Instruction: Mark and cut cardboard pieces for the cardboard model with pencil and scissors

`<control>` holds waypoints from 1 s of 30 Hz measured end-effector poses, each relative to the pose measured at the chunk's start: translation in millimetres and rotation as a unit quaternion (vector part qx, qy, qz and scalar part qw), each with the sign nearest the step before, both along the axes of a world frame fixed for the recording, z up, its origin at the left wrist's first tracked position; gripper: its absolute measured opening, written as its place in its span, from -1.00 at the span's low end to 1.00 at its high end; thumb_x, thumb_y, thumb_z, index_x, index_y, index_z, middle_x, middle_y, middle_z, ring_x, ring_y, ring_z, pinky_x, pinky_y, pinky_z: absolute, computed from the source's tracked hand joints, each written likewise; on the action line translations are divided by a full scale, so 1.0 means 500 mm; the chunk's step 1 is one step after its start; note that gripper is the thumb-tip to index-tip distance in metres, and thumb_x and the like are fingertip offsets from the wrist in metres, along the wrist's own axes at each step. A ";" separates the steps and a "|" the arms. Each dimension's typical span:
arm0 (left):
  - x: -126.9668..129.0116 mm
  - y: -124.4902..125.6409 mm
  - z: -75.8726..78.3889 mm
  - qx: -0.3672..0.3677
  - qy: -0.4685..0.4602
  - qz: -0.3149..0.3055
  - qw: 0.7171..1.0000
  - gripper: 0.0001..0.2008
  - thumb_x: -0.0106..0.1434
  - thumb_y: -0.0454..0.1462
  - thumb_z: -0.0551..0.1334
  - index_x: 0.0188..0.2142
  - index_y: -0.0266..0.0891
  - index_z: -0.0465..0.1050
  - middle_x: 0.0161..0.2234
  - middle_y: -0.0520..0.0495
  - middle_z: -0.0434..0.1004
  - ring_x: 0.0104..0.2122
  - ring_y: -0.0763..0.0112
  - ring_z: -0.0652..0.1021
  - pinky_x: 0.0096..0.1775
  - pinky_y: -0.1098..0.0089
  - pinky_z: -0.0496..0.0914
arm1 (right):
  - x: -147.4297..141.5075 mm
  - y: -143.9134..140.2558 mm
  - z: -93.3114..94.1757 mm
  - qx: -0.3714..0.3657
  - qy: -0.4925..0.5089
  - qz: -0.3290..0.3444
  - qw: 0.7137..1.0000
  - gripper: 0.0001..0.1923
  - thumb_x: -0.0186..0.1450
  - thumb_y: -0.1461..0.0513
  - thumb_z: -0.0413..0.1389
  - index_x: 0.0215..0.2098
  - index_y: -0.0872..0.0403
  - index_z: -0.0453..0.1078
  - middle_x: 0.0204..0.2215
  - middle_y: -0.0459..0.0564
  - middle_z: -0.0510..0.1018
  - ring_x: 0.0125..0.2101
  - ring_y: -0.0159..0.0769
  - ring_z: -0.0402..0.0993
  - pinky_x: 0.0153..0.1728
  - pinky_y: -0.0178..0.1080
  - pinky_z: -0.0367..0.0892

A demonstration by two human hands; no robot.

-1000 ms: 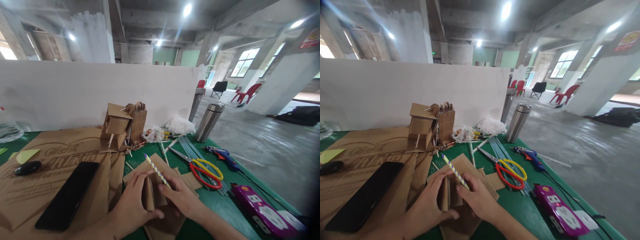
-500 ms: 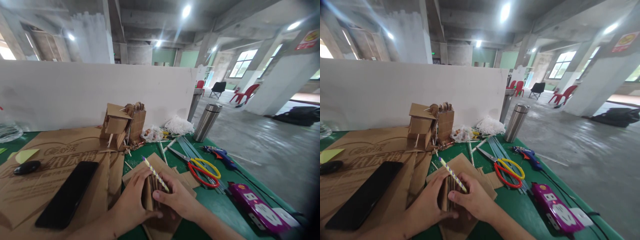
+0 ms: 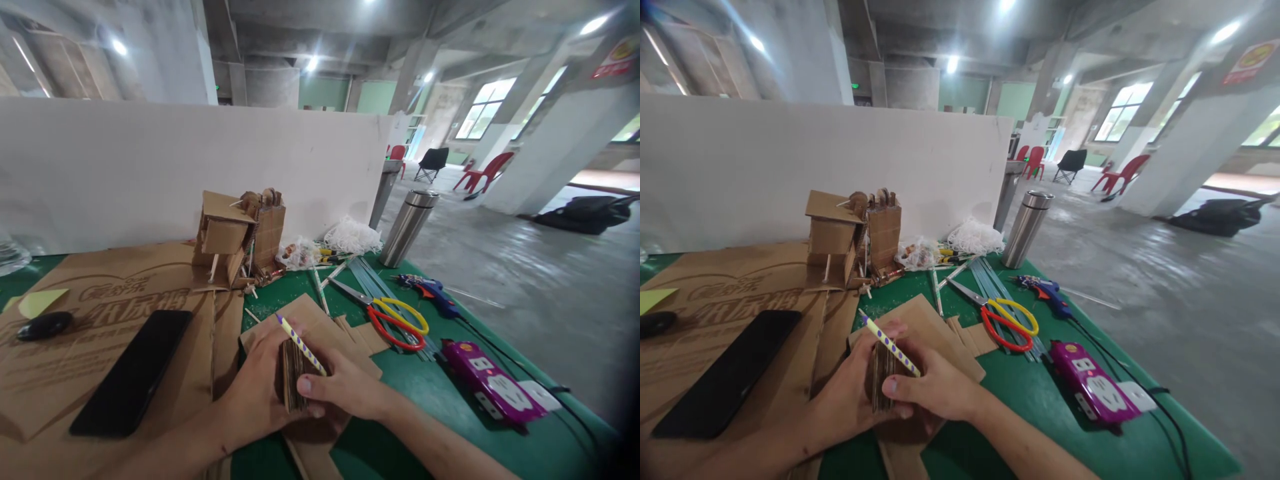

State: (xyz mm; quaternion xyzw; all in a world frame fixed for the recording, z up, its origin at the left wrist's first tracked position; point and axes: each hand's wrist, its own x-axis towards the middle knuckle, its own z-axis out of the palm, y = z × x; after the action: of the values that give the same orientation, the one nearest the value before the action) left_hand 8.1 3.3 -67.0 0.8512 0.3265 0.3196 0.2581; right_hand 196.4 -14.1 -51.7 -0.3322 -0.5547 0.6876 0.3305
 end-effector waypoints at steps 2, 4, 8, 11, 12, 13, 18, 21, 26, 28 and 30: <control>0.000 -0.001 -0.005 -0.007 0.000 -0.004 1.000 -0.08 -0.03 -0.07 0.50 0.21 -0.15 0.06 0.19 -0.33 0.33 0.21 -0.09 0.35 0.19 -0.16 0.27 | 0.000 -0.002 -0.003 -0.019 -0.019 0.017 0.999 -0.22 0.05 -0.21 0.31 0.03 0.09 0.30 -0.52 -0.23 0.42 -0.63 -0.50 0.27 -0.65 -0.45 0.22; 0.002 -0.002 -0.006 -0.012 0.002 -0.003 1.000 -0.07 -0.06 -0.08 0.51 0.21 -0.17 0.08 0.20 -0.34 0.33 0.20 -0.10 0.38 0.18 -0.12 0.30 | -0.001 -0.002 -0.006 -0.035 -0.024 0.019 0.999 -0.19 0.03 -0.19 0.33 0.04 0.09 0.27 -0.59 -0.27 0.38 -0.66 -0.52 0.24 -0.71 -0.49 0.18; 0.006 -0.002 -0.002 0.010 0.012 0.007 1.000 -0.14 -0.06 -0.12 0.50 0.17 -0.15 0.17 0.10 -0.23 0.46 0.07 -0.02 0.51 0.10 -0.01 0.43 | -0.004 -0.002 -0.007 -0.069 -0.033 0.019 0.997 -0.28 0.02 -0.12 0.38 -0.02 0.07 0.28 -0.65 -0.29 0.39 -0.71 -0.54 0.25 -0.78 -0.54 0.10; 0.006 -0.001 -0.005 0.031 0.015 -0.001 0.999 -0.24 -0.01 -0.13 0.48 0.13 -0.16 0.22 0.04 -0.18 0.51 0.00 0.02 0.56 0.07 0.02 0.45 | -0.006 -0.002 -0.006 -0.099 -0.035 0.017 0.994 -0.30 -0.03 -0.16 0.37 -0.14 0.07 0.31 -0.69 -0.30 0.37 -0.76 -0.53 0.24 -0.84 -0.54 0.12; 0.005 0.000 -0.008 0.038 0.013 -0.003 0.999 -0.27 0.00 -0.14 0.47 0.12 -0.17 0.23 0.05 -0.20 0.50 0.01 0.01 0.55 0.08 0.01 0.44 | -0.006 -0.002 -0.006 -0.105 -0.033 0.012 0.994 -0.31 -0.06 -0.17 0.38 -0.19 0.08 0.32 -0.71 -0.31 0.35 -0.77 -0.54 0.24 -0.84 -0.53 0.16; 0.004 0.001 -0.011 0.044 0.013 -0.006 0.999 -0.29 0.01 -0.15 0.46 0.11 -0.17 0.24 0.07 -0.22 0.48 0.04 0.00 0.53 0.10 0.01 0.42 | -0.007 -0.002 -0.006 -0.110 -0.032 0.008 0.993 -0.32 -0.09 -0.17 0.39 -0.24 0.08 0.32 -0.72 -0.31 0.35 -0.78 -0.54 0.23 -0.85 -0.52 0.20; 0.003 0.002 -0.020 0.062 0.013 -0.026 0.998 -0.38 0.04 -0.21 0.45 0.06 -0.15 0.26 0.07 -0.19 0.48 0.10 0.01 0.49 0.12 0.05 0.41 | -0.011 -0.003 -0.008 -0.125 -0.035 0.003 0.991 -0.38 -0.13 -0.06 0.44 -0.29 0.10 0.35 -0.73 -0.30 0.36 -0.79 -0.53 0.25 -0.88 -0.54 0.16; 0.007 0.002 -0.012 0.059 0.020 -0.018 0.998 -0.37 0.02 -0.20 0.45 0.06 -0.13 0.27 0.07 -0.19 0.48 0.09 -0.01 0.49 0.11 0.00 0.41 | -0.013 -0.004 -0.006 -0.118 -0.039 -0.011 0.992 -0.47 -0.10 0.00 0.44 -0.33 0.10 0.37 -0.75 -0.30 0.35 -0.80 -0.56 0.21 -0.87 -0.57 0.08; 0.008 0.001 -0.001 0.009 0.033 -0.015 0.999 -0.17 -0.06 -0.12 0.50 0.16 -0.12 0.20 0.14 -0.23 0.40 0.11 -0.07 0.45 0.13 -0.10 0.37 | -0.011 -0.004 -0.005 -0.116 -0.040 -0.031 0.992 -0.43 -0.13 -0.09 0.42 -0.39 0.13 0.40 -0.72 -0.21 0.42 -0.77 -0.53 0.26 -0.84 -0.55 0.09; 0.005 0.001 -0.004 -0.020 0.027 -0.022 0.999 -0.17 0.00 -0.17 0.46 0.21 -0.12 0.13 0.18 -0.26 0.36 0.13 -0.04 0.44 0.15 -0.08 0.36 | -0.006 -0.003 -0.006 -0.102 -0.032 -0.038 0.994 -0.42 -0.13 -0.09 0.43 -0.37 0.15 0.42 -0.66 -0.18 0.47 -0.73 -0.53 0.30 -0.79 -0.52 0.18; 0.003 0.002 -0.008 -0.027 0.018 -0.027 0.999 -0.21 0.06 -0.20 0.42 0.22 -0.13 0.11 0.20 -0.28 0.33 0.17 -0.03 0.41 0.17 -0.07 0.33 | -0.001 -0.003 -0.005 -0.088 -0.022 -0.039 0.995 -0.42 -0.11 -0.07 0.43 -0.33 0.15 0.45 -0.61 -0.18 0.48 -0.72 -0.55 0.29 -0.75 -0.50 0.25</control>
State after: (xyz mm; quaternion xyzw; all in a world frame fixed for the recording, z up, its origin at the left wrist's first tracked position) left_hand 9.5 4.1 -70.8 0.8581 0.3167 0.2879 0.2835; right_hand 196.1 -15.8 -54.0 -0.3962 -0.4858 0.7128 0.3144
